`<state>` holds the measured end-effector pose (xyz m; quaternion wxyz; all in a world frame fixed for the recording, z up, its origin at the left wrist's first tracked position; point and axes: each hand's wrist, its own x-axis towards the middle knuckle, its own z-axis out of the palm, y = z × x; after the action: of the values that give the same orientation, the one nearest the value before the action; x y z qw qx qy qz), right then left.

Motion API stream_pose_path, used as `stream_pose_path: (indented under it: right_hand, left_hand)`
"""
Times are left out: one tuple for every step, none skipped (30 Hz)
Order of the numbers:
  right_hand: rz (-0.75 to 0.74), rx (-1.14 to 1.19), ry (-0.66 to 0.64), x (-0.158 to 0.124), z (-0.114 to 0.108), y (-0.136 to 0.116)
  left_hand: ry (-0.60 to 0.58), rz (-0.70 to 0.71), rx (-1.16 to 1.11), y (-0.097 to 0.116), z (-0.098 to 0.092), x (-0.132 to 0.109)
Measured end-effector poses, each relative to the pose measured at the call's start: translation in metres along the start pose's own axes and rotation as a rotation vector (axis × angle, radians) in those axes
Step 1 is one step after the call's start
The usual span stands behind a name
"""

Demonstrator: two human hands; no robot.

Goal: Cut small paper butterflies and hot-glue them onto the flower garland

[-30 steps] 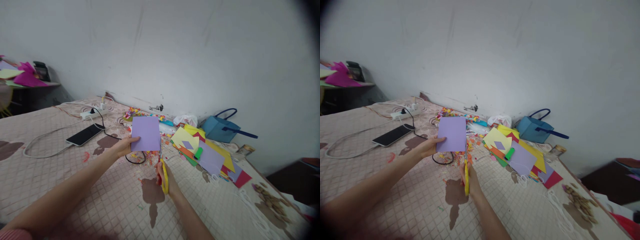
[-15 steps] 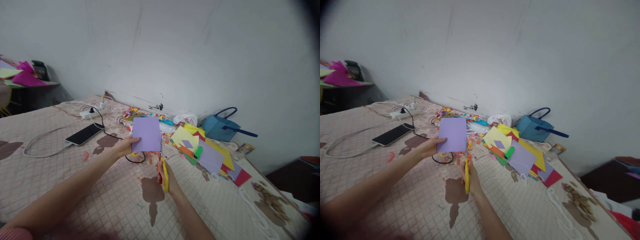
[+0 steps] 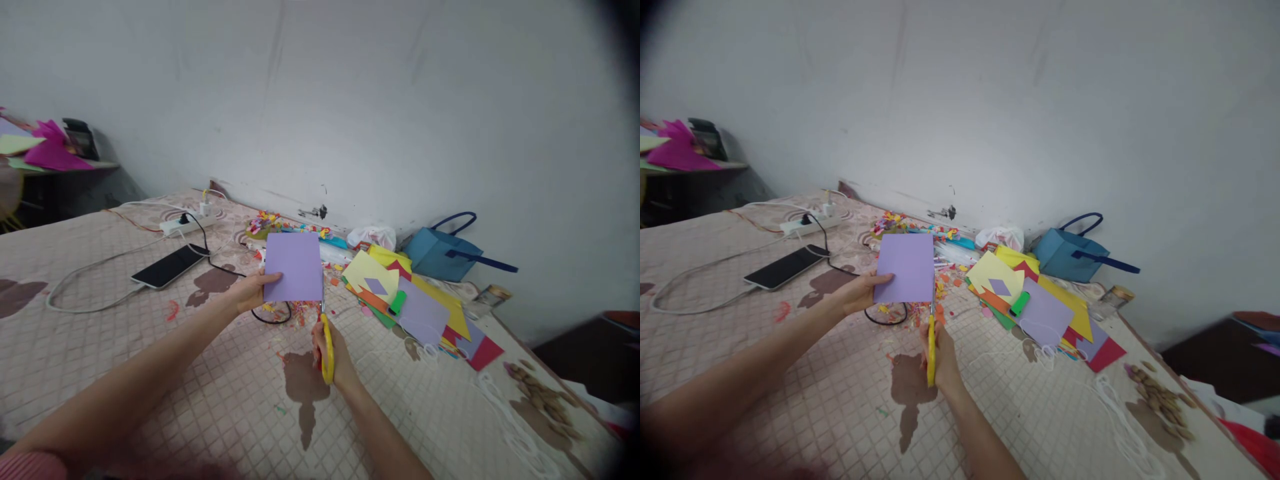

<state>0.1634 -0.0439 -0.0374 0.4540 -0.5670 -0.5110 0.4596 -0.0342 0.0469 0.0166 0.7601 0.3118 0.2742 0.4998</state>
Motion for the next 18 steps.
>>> stream_pose_path:
  right_hand:
    - [0.001,-0.005,-0.004,-0.0006,0.0004,-0.0011]
    - [0.003,-0.011,-0.008,-0.0011,0.0006,-0.0019]
    - [0.006,-0.017,-0.013,-0.0015,0.0006,-0.0026]
    - [0.008,-0.021,-0.018,-0.0016,0.0005,-0.0032]
    - [0.009,-0.023,-0.022,-0.0016,0.0002,-0.0036]
    - [0.010,-0.023,-0.024,-0.0014,-0.0001,-0.0040]
    - [0.010,-0.021,-0.026,-0.0011,-0.0006,-0.0043]
    - [0.010,-0.018,-0.028,-0.0007,-0.0013,-0.0045]
    - [0.012,-0.014,-0.030,-0.0001,-0.0020,-0.0047]
    - [0.015,-0.010,-0.032,0.0004,-0.0028,-0.0049]
    - [0.019,-0.006,-0.034,0.0009,-0.0036,-0.0051]
    - [0.023,-0.002,-0.036,0.0013,-0.0044,-0.0054]
    - [0.028,0.001,-0.037,0.0015,-0.0052,-0.0058]
    - [0.033,0.004,-0.037,0.0015,-0.0059,-0.0064]
    - [0.035,0.006,-0.039,0.0013,-0.0065,-0.0071]
    - [0.037,0.008,-0.039,0.0009,-0.0071,-0.0080]
    - [0.038,0.010,-0.040,0.0003,-0.0077,-0.0091]
    - [0.038,0.013,-0.042,-0.0002,-0.0081,-0.0101]
  left_hand:
    - [0.001,0.001,0.001,0.0000,-0.0002,0.0002]
    - [0.003,0.001,0.002,0.0001,-0.0006,0.0005]
    - [0.004,0.000,0.004,0.0001,-0.0009,0.0008]
    - [0.005,0.000,0.006,0.0001,-0.0013,0.0010]
    - [0.005,-0.001,0.008,0.0001,-0.0016,0.0011]
    - [0.006,-0.002,0.010,0.0001,-0.0019,0.0012]
    - [0.007,-0.002,0.012,0.0000,-0.0020,0.0012]
    - [0.007,-0.002,0.014,-0.0001,-0.0021,0.0011]
    - [0.008,-0.003,0.016,-0.0002,-0.0021,0.0009]
    - [0.007,-0.004,0.017,-0.0004,-0.0020,0.0008]
    - [0.006,-0.006,0.019,-0.0005,-0.0019,0.0006]
    - [0.005,-0.007,0.021,-0.0007,-0.0018,0.0006]
    - [0.004,-0.008,0.023,-0.0009,-0.0018,0.0006]
    - [0.003,-0.008,0.024,-0.0010,-0.0019,0.0007]
    - [0.003,-0.009,0.025,-0.0011,-0.0021,0.0009]
    - [0.003,-0.010,0.026,-0.0011,-0.0025,0.0013]
    - [0.004,-0.011,0.026,-0.0012,-0.0031,0.0018]
    - [0.003,-0.012,0.025,-0.0012,-0.0037,0.0023]
